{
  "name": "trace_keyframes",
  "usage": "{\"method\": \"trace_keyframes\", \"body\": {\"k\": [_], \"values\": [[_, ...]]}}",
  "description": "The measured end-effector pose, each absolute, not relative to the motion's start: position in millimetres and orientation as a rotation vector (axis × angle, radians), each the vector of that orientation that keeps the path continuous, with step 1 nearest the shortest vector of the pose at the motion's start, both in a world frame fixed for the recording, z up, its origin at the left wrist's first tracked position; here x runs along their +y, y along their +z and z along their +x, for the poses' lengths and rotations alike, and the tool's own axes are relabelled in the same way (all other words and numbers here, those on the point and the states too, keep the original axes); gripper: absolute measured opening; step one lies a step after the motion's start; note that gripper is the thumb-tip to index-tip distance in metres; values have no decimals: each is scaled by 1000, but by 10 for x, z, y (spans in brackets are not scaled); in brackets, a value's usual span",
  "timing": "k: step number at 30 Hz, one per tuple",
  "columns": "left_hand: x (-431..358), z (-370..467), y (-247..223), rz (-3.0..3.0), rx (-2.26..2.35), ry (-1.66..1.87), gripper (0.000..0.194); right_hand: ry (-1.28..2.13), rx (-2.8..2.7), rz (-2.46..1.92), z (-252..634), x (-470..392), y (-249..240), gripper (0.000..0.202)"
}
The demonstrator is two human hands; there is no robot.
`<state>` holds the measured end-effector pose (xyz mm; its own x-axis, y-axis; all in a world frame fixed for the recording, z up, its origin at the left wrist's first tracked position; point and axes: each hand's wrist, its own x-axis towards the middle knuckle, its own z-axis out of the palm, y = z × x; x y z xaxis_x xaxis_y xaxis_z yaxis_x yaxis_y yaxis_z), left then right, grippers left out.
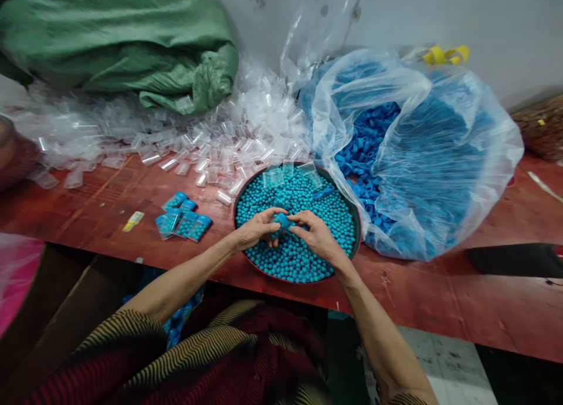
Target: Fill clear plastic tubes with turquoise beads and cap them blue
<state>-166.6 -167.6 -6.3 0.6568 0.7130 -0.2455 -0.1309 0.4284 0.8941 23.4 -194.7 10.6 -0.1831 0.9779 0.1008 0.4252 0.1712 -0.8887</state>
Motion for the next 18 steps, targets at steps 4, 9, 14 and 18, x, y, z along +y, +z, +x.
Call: {"method": "trace_keyframes", "body": {"k": [4,9,14,18], "values": [[-1698,-1630,-20,1088,685,566,51,1199,-1282,-1411,283,-1889,119,49],[-1770,-1528,2,1192,785,644,57,950,-1465,-1422,81,-2001,100,44],[-1858,-1492,-8,1211,843,803,54,600,-1955,-1470,-76,-2198,50,78],[-1910,-1489,38,1212,865,819,50,408,-2064,-1548,-126,-2257,-17,84]]}}
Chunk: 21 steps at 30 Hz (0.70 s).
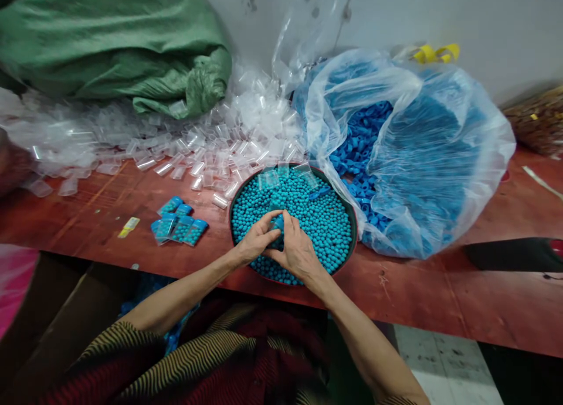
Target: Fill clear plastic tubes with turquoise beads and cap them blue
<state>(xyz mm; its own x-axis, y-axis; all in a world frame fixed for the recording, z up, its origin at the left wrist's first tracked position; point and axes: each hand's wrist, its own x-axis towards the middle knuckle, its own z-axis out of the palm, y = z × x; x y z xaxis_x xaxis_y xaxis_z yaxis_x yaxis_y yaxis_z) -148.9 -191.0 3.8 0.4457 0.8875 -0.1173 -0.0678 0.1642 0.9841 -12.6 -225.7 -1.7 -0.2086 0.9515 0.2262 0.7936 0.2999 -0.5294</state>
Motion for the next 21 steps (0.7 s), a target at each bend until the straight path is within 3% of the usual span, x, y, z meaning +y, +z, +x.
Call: {"method": "trace_keyframes", "body": {"k": [10,18,21], "values": [[-1972,-1360,108,1156,983,882,19,163,-1943,-1504,-201,-2235,-152,69],[-1975,-1790,65,1465,1101,735,29,395,-2185,-1549,-430,-2394,-27,74],[-1920,-2289,150,1569,1274,812,36,486,-2229,-1473,-271,-2289,-23,55]]}}
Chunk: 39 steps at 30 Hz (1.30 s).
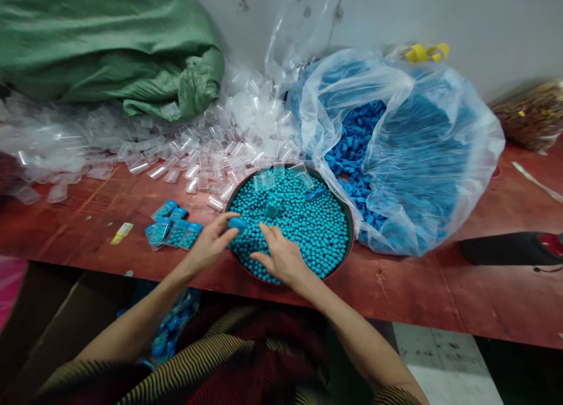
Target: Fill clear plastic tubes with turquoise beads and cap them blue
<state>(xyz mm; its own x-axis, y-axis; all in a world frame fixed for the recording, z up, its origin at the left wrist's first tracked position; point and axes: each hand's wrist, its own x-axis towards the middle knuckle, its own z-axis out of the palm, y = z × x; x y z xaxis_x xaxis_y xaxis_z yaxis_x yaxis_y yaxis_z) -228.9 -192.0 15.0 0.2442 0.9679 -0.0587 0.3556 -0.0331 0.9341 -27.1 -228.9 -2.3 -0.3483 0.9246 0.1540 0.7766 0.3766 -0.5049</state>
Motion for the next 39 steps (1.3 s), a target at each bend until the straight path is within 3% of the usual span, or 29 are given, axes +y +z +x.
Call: {"method": "trace_keyframes", "body": {"k": [3,7,14,20,25,33,39], "values": [[-1847,-2791,198,1723,1665,820,39,430,-2105,-1638,90,-1997,-89,31],[-1789,-2979,191,1961,2158,811,39,173,-1844,-2071,521,-1499,-111,37],[-1535,-2008,89,2113,1633,756,27,135,-1540,-2605,550,-952,11,55],[-1316,-1527,-42,2019,1497,558,32,432,-1883,-2555,512,-1003,47,43],[-1245,-1512,-121,1856,1576,542,38,396,-2117,-2437,523,-1182,29,37],[-1315,-1448,-137,1971,1448,536,23,268,-2229,-2064,471,-1560,-80,41],[-1293,-1437,-124,1997,1352,437,26,349,-2240,-1871,480,-1675,-117,35]]}}
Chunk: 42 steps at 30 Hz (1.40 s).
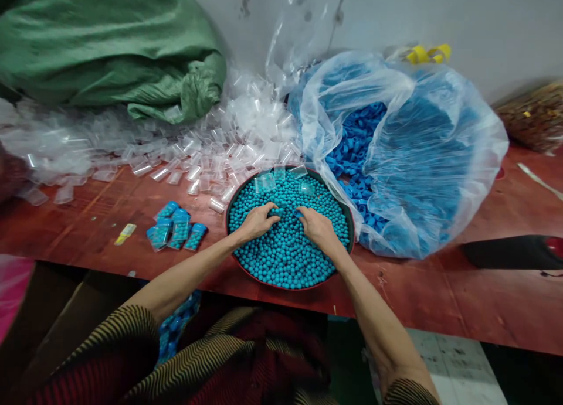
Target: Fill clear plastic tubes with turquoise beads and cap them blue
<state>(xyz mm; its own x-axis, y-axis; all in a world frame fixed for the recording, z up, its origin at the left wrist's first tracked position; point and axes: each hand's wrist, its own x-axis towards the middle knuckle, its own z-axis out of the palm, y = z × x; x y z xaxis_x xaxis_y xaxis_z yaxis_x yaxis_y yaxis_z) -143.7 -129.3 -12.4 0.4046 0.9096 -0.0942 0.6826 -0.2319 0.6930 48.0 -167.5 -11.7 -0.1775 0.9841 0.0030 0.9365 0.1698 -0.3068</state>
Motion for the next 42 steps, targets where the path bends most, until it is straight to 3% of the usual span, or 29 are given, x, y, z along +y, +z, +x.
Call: {"method": "trace_keyframes", "body": {"k": [7,17,27,35,42], "values": [[-1222,-1450,-202,1835,1229,484,16,523,-2106,-1455,259,-1644,-73,36],[-1214,-1512,-217,1562,1037,534,25,761,-1886,-1522,365,-1714,-26,37],[-1242,-1552,-179,1710,1174,446,22,463,-2202,-1601,301,-1767,-95,29],[-1326,-1606,-98,1364,993,510,37,1351,-1288,-1419,233,-1818,-54,36],[-1379,-1556,-89,1472,924,649,21,1356,-1194,-1342,146,-1848,-19,36]]}}
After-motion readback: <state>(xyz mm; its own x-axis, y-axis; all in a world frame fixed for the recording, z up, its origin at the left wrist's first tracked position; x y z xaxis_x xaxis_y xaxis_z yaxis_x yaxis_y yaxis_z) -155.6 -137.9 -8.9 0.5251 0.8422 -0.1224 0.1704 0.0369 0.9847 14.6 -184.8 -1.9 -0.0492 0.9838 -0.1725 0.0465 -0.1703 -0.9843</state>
